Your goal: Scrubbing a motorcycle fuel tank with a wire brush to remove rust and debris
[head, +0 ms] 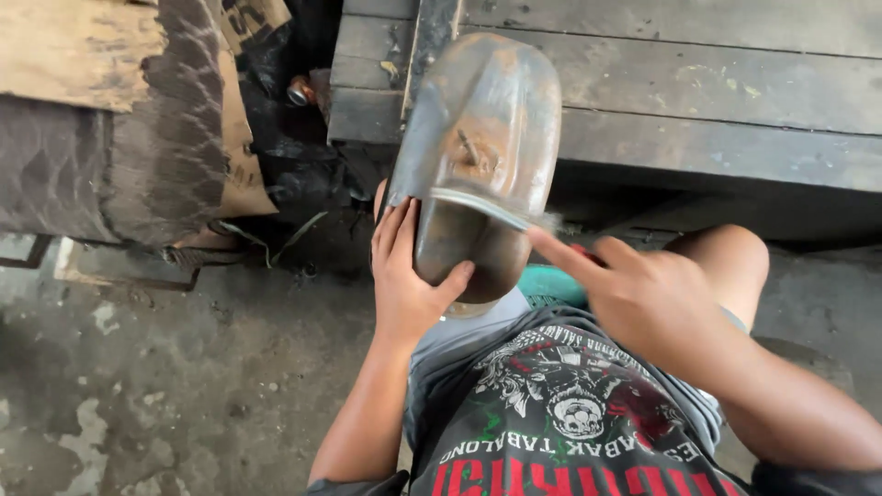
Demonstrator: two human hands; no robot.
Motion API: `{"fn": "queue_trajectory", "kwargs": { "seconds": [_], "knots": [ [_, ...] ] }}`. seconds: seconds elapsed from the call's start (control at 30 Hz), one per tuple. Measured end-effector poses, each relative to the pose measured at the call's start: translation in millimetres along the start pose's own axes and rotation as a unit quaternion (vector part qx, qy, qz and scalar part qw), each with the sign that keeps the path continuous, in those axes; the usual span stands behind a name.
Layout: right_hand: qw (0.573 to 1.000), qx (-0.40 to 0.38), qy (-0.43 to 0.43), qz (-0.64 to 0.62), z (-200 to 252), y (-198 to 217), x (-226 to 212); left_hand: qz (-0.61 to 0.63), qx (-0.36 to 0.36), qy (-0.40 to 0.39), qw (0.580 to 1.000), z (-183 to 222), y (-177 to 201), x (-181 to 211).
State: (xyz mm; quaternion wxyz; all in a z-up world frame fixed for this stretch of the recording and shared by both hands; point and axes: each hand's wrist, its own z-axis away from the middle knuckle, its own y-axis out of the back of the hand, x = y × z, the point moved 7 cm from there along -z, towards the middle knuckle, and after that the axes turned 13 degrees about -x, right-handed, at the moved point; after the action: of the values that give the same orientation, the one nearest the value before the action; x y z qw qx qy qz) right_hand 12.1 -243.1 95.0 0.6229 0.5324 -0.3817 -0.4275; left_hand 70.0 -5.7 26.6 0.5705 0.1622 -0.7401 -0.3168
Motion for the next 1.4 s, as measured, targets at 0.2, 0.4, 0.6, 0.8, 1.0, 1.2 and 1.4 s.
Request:
{"fn": "queue_trajectory", "kwargs": {
  "seconds": [0.2,0.4,0.6,0.8,1.0,1.2,1.4],
  "knots": [
    [0.988,0.104,0.116,-0.008,-57.3,12.1,-33.3,0.023,-0.044,0.040,0.998,-0.7,-0.5,-5.3],
    [0.997,0.024,0.061,-0.042,-10.7,-18.7,-9.7,0.011,-0.007,-0.011,1.000,0.9,-0.5,-5.7],
    [0.998,0.023,0.047,-0.047,11.1,-17.2,-4.3,-0.003,-0.007,-0.004,1.000,0.5,-1.2,1.4],
    [0.990,0.119,0.072,-0.008,-51.4,9.4,-49.8,0.016,-0.038,0.027,0.999,0.3,-3.6,-4.3],
    [0.996,0.045,0.047,-0.054,-37.7,3.7,-30.9,0.010,-0.029,0.003,1.000,-0.1,-0.3,-4.3],
    [0.997,-0.003,0.029,-0.075,8.7,-21.9,8.2,-0.001,0.006,-0.010,1.000,2.1,-2.1,0.1],
    [0.982,-0.124,0.077,-0.123,-61.0,17.9,-4.7,0.007,-0.041,0.017,0.999,-1.2,-1.4,0.8]
  ]
}}
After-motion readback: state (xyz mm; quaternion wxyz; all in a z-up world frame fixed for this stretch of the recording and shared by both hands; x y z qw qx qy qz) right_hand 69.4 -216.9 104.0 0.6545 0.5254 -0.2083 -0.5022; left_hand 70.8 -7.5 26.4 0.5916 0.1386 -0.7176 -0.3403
